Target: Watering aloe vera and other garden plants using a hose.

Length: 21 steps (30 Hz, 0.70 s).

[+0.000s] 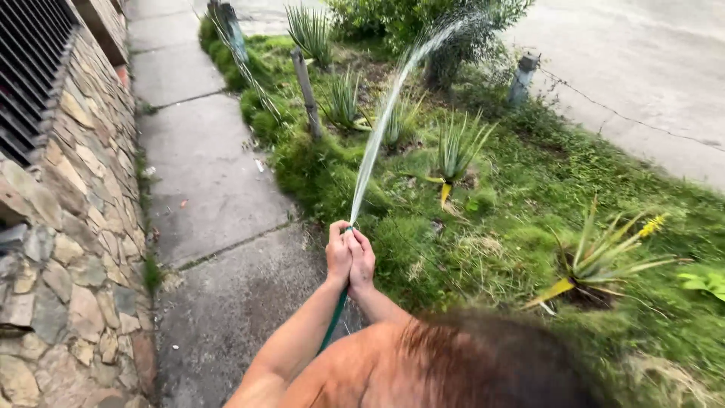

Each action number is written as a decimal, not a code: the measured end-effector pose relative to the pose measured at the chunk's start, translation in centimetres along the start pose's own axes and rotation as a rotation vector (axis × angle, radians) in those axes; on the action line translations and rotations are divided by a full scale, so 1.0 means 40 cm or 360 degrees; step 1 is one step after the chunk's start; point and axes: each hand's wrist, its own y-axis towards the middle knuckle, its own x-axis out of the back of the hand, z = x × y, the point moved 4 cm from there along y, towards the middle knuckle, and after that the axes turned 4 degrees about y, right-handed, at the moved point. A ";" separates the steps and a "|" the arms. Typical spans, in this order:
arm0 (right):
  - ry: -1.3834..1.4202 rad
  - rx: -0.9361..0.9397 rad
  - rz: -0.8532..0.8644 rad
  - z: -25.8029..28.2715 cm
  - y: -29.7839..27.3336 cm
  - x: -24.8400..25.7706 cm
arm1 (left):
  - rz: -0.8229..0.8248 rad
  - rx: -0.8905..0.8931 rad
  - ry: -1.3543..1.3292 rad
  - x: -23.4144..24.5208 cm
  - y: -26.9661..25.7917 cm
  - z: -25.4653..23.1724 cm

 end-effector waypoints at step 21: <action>0.0058 -0.0281 -0.0137 0.023 -0.046 0.019 | 0.0192 0.0299 0.0155 -0.036 -0.024 0.035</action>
